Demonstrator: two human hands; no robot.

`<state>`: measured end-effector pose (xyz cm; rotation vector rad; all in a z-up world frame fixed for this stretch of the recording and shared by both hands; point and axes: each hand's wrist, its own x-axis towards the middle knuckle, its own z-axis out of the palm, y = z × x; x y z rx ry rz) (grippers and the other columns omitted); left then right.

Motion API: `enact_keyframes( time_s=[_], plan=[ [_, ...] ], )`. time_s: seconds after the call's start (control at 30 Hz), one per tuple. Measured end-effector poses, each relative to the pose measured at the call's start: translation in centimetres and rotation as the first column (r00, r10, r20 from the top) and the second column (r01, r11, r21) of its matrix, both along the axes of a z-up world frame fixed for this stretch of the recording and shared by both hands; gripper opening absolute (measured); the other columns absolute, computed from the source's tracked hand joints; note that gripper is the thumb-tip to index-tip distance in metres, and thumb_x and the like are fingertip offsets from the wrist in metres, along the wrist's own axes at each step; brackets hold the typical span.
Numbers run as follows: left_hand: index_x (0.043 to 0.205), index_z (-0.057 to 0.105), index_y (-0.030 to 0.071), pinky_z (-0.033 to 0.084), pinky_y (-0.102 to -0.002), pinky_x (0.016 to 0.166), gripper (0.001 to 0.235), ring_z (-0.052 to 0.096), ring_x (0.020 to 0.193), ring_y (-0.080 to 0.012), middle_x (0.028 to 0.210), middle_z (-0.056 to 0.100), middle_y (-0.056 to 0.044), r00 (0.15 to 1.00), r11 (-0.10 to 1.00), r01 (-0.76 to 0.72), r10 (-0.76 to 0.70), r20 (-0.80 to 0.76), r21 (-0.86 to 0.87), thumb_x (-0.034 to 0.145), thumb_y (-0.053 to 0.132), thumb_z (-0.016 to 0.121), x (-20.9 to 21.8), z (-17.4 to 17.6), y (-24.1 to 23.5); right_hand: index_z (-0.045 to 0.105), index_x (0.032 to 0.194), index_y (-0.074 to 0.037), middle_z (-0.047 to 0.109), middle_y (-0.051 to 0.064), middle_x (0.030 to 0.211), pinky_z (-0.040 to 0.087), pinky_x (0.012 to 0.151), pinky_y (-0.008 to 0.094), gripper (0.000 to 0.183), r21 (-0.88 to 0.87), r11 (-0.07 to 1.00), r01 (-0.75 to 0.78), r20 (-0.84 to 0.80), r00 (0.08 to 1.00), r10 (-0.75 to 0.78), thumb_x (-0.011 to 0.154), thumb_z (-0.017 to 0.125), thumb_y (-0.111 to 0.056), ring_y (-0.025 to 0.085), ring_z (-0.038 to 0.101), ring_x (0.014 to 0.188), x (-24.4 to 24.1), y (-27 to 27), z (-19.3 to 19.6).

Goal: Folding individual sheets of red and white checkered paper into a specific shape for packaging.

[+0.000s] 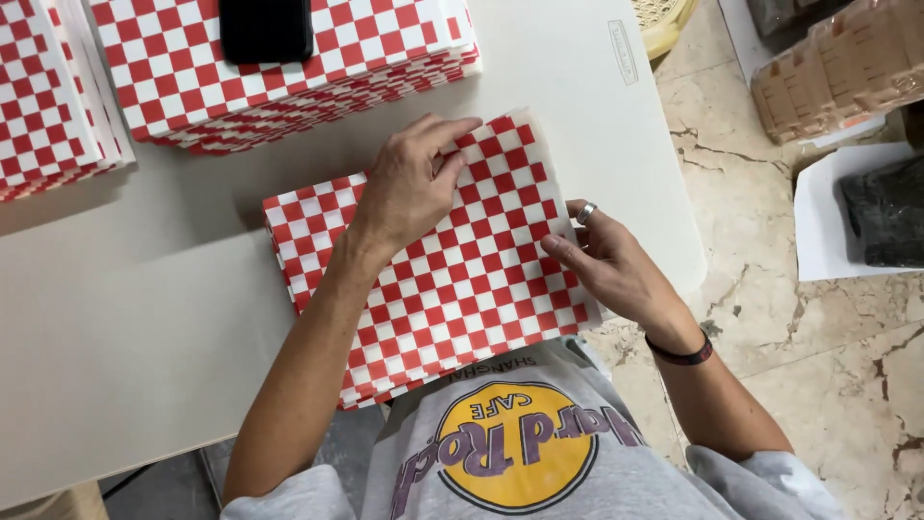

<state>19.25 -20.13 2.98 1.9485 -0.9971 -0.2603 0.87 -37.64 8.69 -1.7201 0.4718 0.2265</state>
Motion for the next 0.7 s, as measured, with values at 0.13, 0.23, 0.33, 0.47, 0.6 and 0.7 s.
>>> enact_keyframes(
  time_s=[0.13,0.23,0.33,0.47,0.6,0.7],
  plan=[
    [0.129,0.066,0.005,0.057,-0.043,0.08,0.035,0.069,0.096,-0.0336,0.099,0.067,-0.016,1.0,1.0,0.002,-0.003,-0.015,-0.02,0.095,-0.002,0.062,0.1,-0.1,-0.1,0.058,0.132,0.002,0.073,0.027,0.102,0.057,0.088,0.053,0.041,0.011,1.0,0.022,0.06,0.998,-0.022,0.098,0.063,-0.02,0.035,0.072,0.096,-0.3,-0.2,-2.2],
    [0.129,0.066,0.004,0.058,-0.042,0.079,0.035,0.069,0.094,-0.0334,0.098,0.067,-0.016,1.0,0.999,-0.016,0.016,-0.002,-0.032,0.096,-0.002,0.06,0.4,-0.8,-0.3,0.057,0.132,0.002,0.073,0.027,0.101,0.058,0.087,0.052,0.044,0.032,0.998,0.057,0.055,0.997,-0.059,0.095,0.066,-0.019,0.035,0.073,0.096,-0.4,0.0,-1.7],
    [0.131,0.066,0.003,0.057,-0.041,0.078,0.036,0.069,0.094,-0.0337,0.099,0.066,-0.016,1.0,0.999,0.001,-0.001,0.003,-0.039,0.096,-0.003,0.058,0.0,0.9,0.0,0.056,0.133,0.004,0.072,0.028,0.103,0.058,0.087,0.054,0.047,0.065,0.995,0.072,0.048,0.996,-0.075,0.093,0.068,-0.017,0.036,0.072,0.096,-0.6,0.4,-0.2],
    [0.134,0.065,0.003,0.055,-0.039,0.075,0.039,0.068,0.097,-0.0323,0.1,0.066,-0.017,1.0,0.992,0.006,-0.005,0.008,-0.126,0.096,-0.007,0.059,-2.1,6.8,2.2,0.057,0.13,0.011,0.071,0.026,0.103,0.06,0.082,0.049,0.059,0.269,0.962,0.039,0.203,0.975,-0.096,0.086,0.067,-0.027,0.032,0.072,0.093,-2.8,-0.6,-1.2],
    [0.139,0.057,0.003,0.059,-0.019,0.061,0.036,0.058,0.078,-0.0116,0.123,0.067,-0.015,0.99,0.974,-0.132,0.139,0.024,-0.181,0.104,-0.003,0.061,-4.9,13.6,6.2,0.048,0.143,-0.005,0.057,0.016,0.142,0.053,0.11,0.061,0.084,0.563,0.718,-0.409,0.66,0.745,-0.093,0.1,0.065,-0.076,0.034,0.059,0.129,-6.3,-0.7,-4.1],
    [0.133,0.06,-0.002,0.067,-0.028,0.093,0.028,0.072,0.106,-0.0234,0.124,0.069,-0.017,0.914,0.827,-0.383,0.405,-0.036,-0.412,0.105,-0.002,0.064,-8.1,17.6,8.0,0.054,0.132,-0.005,0.062,0.013,0.133,0.059,0.105,0.052,0.058,0.401,0.893,-0.206,0.69,0.708,-0.147,0.1,0.064,-0.053,0.031,0.063,0.123,-4.8,2.4,-3.0]
  ],
)
